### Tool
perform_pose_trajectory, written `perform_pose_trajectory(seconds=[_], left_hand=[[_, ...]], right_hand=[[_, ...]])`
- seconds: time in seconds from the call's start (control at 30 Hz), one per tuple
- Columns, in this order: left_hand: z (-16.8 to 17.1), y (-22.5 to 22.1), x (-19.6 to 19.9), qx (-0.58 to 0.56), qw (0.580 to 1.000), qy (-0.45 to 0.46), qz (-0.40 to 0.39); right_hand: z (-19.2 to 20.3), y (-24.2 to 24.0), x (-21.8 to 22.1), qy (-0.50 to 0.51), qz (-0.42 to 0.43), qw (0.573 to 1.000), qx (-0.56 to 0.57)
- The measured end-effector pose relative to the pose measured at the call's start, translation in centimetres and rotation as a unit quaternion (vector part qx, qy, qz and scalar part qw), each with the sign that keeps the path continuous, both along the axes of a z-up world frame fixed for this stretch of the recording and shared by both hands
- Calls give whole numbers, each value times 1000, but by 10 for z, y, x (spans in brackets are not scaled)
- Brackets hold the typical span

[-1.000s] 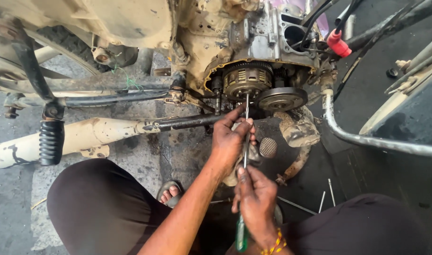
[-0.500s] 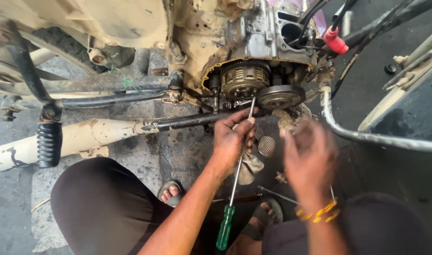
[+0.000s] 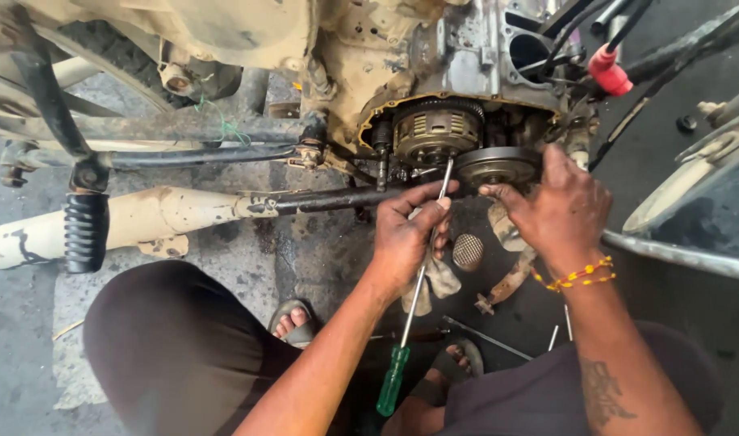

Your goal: The person kneels on the floor beside a scooter with its engine exposed and uses a long screwdriver to loosen and turn a screw on the engine's clutch/variator cover, steadying the assembly with the other hand. They occasionally wipe parts with a cloth and reposition the screwdriver to keep working on the fastener.

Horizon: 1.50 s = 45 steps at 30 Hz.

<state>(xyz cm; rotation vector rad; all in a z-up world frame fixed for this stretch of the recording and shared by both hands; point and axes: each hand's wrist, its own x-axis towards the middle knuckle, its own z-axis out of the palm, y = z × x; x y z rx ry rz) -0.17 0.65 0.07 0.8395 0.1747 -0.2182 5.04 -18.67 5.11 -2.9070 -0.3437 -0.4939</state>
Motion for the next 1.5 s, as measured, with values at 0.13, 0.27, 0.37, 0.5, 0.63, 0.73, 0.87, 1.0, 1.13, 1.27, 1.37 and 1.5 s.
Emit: perform_pose_trajectory(seconds=[0.13, 0.27, 0.37, 0.5, 0.63, 0.73, 0.87, 1.0, 1.13, 1.27, 1.37, 1.5], left_hand=[[1, -7, 5, 4, 1000, 3, -3], [5, -7, 7, 24, 1000, 0, 2], [-4, -11, 7, 14, 1000, -6, 4], [1, -9, 6, 21, 1000, -8, 3], [-1, -11, 4, 27, 1000, -11, -1], [-4, -10, 2, 26, 1000, -14, -4], [1, -12, 2, 22, 1000, -14, 5], [0, -15, 0, 28, 1000, -13, 2], [3, -12, 0, 39, 999, -2, 11], [-1, -14, -2, 43, 999, -10, 9], [3, -9, -3, 43, 999, -7, 5], [-2, -11, -4, 54, 998, -16, 4]], right_hand=[[-5, -4, -2, 5, -21, 1000, 15], [-4, 3, -1, -14, -9, 999, 42], [-11, -4, -4, -27, -7, 999, 46], [-1, 6, -4, -32, -7, 998, 45], [4, 8, -7, -17, -29, 999, 12], [6, 11, -9, -23, -25, 999, -4], [15, 15, -11, -33, -8, 999, -23], [10, 13, -13, -56, -7, 998, -40], [19, 24, -12, -60, 4, 997, -43], [21, 21, -15, -62, 9, 997, -55], [22, 25, -13, -66, 16, 996, -64], [27, 25, -16, -61, 17, 996, -67]])
